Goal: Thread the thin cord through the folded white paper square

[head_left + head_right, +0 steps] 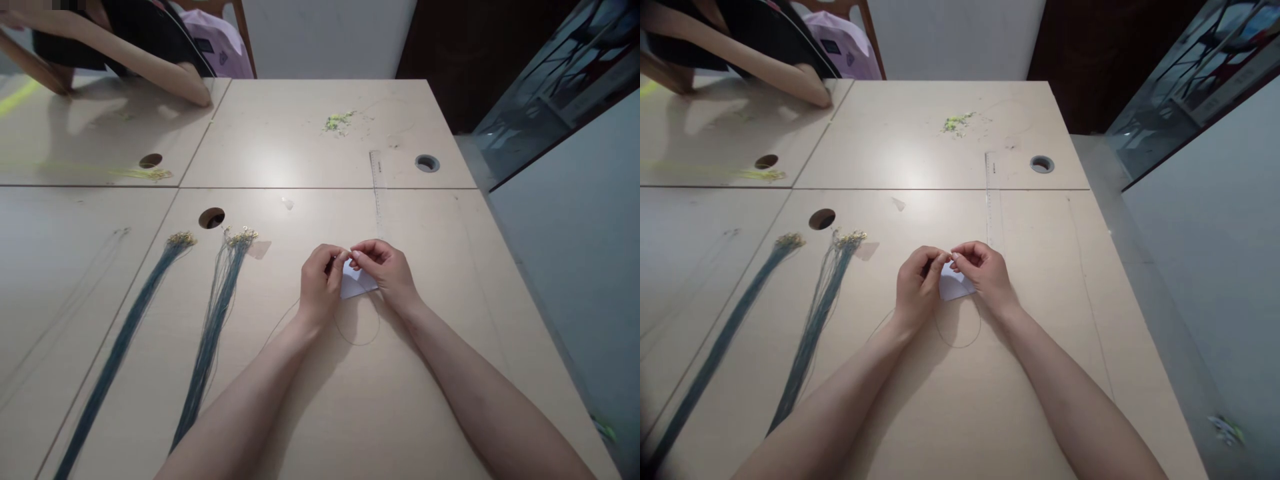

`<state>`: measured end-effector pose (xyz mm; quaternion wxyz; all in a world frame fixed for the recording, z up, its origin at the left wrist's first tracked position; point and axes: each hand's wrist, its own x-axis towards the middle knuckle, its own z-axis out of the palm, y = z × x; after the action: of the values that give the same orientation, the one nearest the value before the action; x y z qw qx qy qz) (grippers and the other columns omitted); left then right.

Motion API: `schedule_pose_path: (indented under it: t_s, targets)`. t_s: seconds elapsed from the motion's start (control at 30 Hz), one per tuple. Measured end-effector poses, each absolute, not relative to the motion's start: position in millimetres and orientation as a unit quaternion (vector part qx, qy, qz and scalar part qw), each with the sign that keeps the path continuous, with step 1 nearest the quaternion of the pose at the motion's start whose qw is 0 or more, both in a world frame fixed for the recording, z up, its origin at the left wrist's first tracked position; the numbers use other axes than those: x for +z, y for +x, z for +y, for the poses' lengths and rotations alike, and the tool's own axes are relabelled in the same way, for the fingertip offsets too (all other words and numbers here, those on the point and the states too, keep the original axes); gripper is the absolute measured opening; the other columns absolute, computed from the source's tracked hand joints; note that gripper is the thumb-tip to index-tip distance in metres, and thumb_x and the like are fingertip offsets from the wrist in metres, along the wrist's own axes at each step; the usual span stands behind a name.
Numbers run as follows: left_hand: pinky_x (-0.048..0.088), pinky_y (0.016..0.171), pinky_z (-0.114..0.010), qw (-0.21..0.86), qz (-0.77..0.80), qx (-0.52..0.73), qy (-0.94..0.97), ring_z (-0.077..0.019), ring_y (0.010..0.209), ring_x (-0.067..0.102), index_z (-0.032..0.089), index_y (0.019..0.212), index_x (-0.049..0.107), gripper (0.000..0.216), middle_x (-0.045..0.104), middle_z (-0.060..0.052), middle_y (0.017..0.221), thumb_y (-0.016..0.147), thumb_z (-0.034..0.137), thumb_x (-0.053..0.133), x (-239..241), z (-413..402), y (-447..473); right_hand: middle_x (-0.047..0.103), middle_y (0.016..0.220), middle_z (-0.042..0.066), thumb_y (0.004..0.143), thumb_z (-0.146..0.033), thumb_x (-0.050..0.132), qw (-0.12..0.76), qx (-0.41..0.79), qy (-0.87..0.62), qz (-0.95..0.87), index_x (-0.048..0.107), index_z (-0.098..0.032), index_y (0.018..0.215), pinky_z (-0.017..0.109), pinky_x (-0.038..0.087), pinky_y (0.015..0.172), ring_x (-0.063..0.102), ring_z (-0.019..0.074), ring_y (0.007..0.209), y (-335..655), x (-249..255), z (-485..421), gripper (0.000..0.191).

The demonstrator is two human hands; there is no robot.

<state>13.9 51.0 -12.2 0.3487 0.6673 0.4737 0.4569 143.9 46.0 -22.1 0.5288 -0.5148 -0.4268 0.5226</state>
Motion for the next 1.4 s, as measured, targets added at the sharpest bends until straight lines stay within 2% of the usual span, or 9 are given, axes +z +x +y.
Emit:
schedule_pose_path:
  t_s: [0.47, 1.4]
  targets:
    - [0.042, 0.065, -0.028, 0.434, 0.504, 0.432, 0.609, -0.0133, 0.069, 0.053, 0.018, 0.075, 0.058, 0.018, 0.060, -0.003, 0.073, 0.084, 0.029, 0.048, -15.4, 52.5, 14.2, 0.060, 0.063, 0.000, 0.070, -0.033, 0.061, 0.509, 0.532, -0.522, -0.430, 0.059, -0.017, 0.072, 0.025, 0.043, 0.057, 0.055, 0.0110, 0.057, 146.5, -20.8, 45.9, 0.016]
    - [0.042, 0.064, -0.027, 0.465, 0.494, 0.430, 0.595, -0.0136, 0.069, 0.054, 0.018, 0.072, 0.058, 0.017, 0.060, -0.003, 0.072, 0.083, 0.026, 0.047, -14.6, 52.2, 15.0, 0.059, 0.060, -0.001, 0.069, -0.028, 0.060, 0.502, 0.554, -0.524, -0.408, 0.058, -0.017, 0.070, 0.023, 0.041, 0.053, 0.052, 0.0100, 0.054, 146.7, -20.5, 46.7, 0.012]
